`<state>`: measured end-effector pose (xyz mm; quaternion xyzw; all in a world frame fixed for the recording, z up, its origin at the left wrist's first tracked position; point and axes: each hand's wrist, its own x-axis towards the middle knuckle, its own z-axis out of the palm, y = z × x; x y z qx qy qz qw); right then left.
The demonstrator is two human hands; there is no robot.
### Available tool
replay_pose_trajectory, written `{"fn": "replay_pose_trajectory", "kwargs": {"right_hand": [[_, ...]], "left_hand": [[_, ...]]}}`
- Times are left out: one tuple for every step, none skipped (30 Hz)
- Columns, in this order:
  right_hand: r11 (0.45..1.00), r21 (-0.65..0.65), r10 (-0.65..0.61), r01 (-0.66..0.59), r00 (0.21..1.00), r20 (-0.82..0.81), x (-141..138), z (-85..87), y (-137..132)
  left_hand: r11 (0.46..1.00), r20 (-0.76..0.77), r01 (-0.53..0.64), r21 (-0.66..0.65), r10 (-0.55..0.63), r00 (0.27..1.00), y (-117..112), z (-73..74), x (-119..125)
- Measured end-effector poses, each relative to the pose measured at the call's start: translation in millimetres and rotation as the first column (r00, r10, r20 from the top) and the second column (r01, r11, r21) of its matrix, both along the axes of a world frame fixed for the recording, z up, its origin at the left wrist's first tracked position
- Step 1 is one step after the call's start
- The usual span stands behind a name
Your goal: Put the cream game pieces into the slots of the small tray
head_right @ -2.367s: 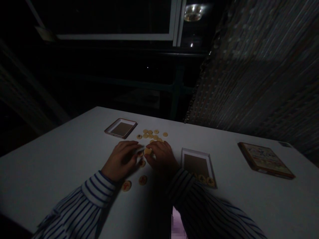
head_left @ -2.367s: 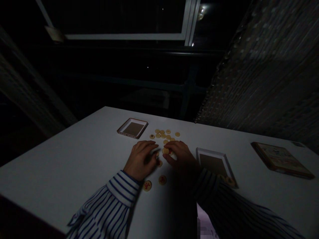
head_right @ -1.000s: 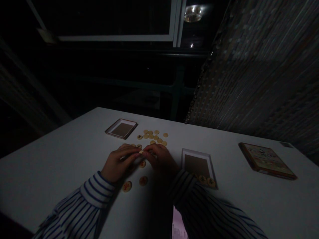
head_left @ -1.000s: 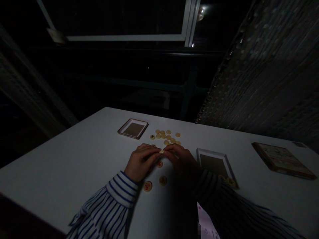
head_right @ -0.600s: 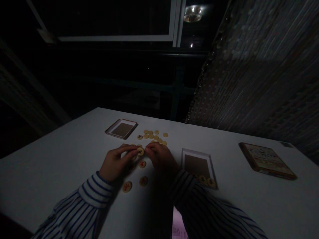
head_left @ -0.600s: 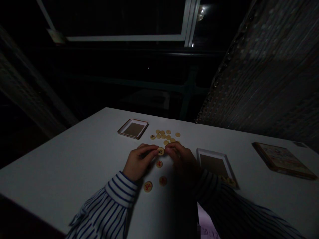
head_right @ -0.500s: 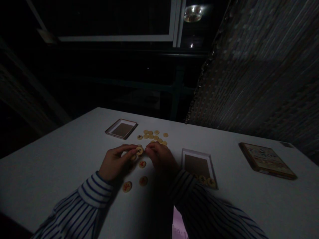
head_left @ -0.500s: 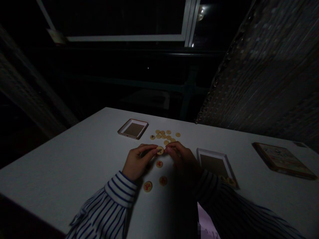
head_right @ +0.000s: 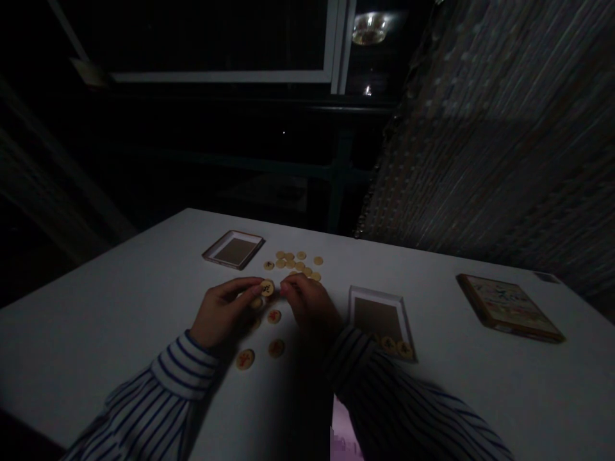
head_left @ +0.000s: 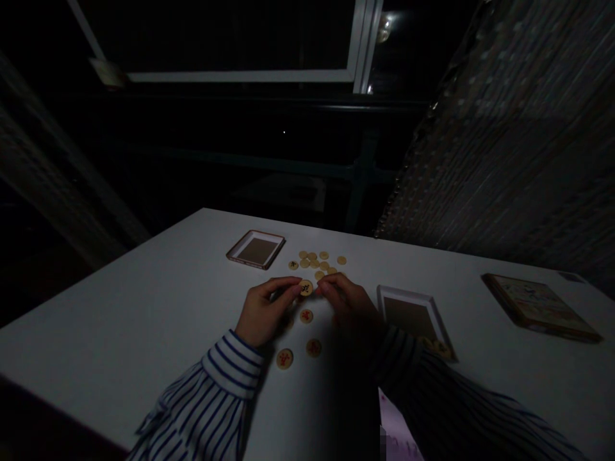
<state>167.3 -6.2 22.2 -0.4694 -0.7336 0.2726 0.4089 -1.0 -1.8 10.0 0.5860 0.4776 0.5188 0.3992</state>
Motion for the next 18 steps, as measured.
{"fn": "replay_pose_trajectory", "kwargs": {"right_hand": [[1.000, 0.006, 0.016, -0.016, 1.000, -0.002, 0.1, -1.7, 1.5], [1.000, 0.010, 0.021, -0.021, 1.000, -0.005, 0.2, -3.4, 3.1], [1.000, 0.013, 0.016, -0.016, 1.000, -0.011, 0.3, -5.0, 4.4], [1.000, 0.014, 0.016, -0.016, 1.000, -0.013, 0.4, -6.2, 5.4], [1.000, 0.012, 0.014, -0.014, 1.000, -0.019, 0.5, -6.9, 6.2], [1.000, 0.011, 0.010, -0.010, 1.000, -0.029, 0.6, -7.0, 6.7], [1.000, 0.012, 0.003, -0.003, 0.999, -0.042, 0.8, -6.6, 6.9], [1.000, 0.014, -0.007, 0.008, 0.998, -0.059, 1.2, -5.4, 7.0], [1.000, 0.018, -0.017, 0.018, 0.997, -0.076, 1.7, -3.7, 7.0], [0.999, 0.023, -0.026, 0.028, 0.995, -0.091, 2.5, -1.5, 7.0], [0.999, 0.030, -0.032, 0.035, 0.994, -0.100, 3.6, 1.1, 6.9], [0.999, 0.036, -0.035, 0.039, 0.994, -0.104, 5.0, 4.0, 6.8], [0.998, 0.040, -0.034, 0.038, 0.994, -0.102, 6.8, 6.9, 6.6], [0.998, 0.043, -0.032, 0.036, 0.995, -0.098, 9.1, 9.8, 6.4], [0.998, 0.045, -0.028, 0.032, 0.995, -0.092, 11.7, 12.5, 6.0], [0.999, 0.046, -0.024, 0.029, 0.996, -0.086, 14.7, 14.9, 5.3], [0.999, 0.046, -0.024, 0.028, 0.996, -0.082, 18.1, 17.1, 4.4], [0.999, 0.046, -0.025, 0.029, 0.997, -0.079, 21.7, 18.9, 3.0]], "left_hand": [[1.000, 0.001, -0.002, 0.002, 0.002, 1.000, -0.5, 0.6, 0.4], [1.000, 0.001, -0.006, 0.003, 0.006, 1.000, -1.1, 1.3, 0.9], [1.000, 0.001, -0.010, 0.004, 0.010, 1.000, -1.6, 1.8, 1.4], [1.000, 0.004, -0.011, 0.002, 0.011, 1.000, -2.0, 2.1, 1.9], [1.000, 0.012, -0.009, 0.001, 0.009, 1.000, -2.3, 2.1, 2.3], [1.000, 0.022, -0.003, -0.001, 0.003, 1.000, -2.5, 2.0, 2.7], [1.000, 0.035, 0.005, -0.001, -0.005, 0.999, -2.6, 1.7, 2.9], [1.000, 0.041, 0.012, 0.001, -0.012, 0.999, -2.7, 1.5, 3.0], [1.000, 0.040, 0.016, 0.002, -0.016, 0.999, -2.9, 1.5, 2.9], [1.000, 0.041, 0.012, 0.003, -0.013, 0.999, -3.4, 2.0, 2.9], [1.000, 0.039, 0.007, -0.001, -0.007, 0.999, -4.1, 2.9, 2.9], [1.000, 0.039, 0.001, -0.008, 0.000, 0.999, -5.1, 4.3, 3.0], [1.000, 0.040, -0.004, -0.017, 0.005, 0.999, -6.5, 6.1, 3.4], [1.000, 0.038, -0.007, -0.026, 0.008, 0.999, -8.0, 8.0, 4.1], [0.999, 0.037, -0.009, -0.033, 0.010, 0.999, -9.8, 9.9, 5.1], [0.999, 0.037, -0.010, -0.039, 0.011, 0.999, -11.7, 11.6, 6.6], [0.999, 0.039, -0.009, -0.045, 0.010, 0.999, -13.5, 13.0, 8.5], [0.999, 0.045, -0.005, -0.053, 0.008, 0.999, -15.4, 14.0, 11.0]]}}
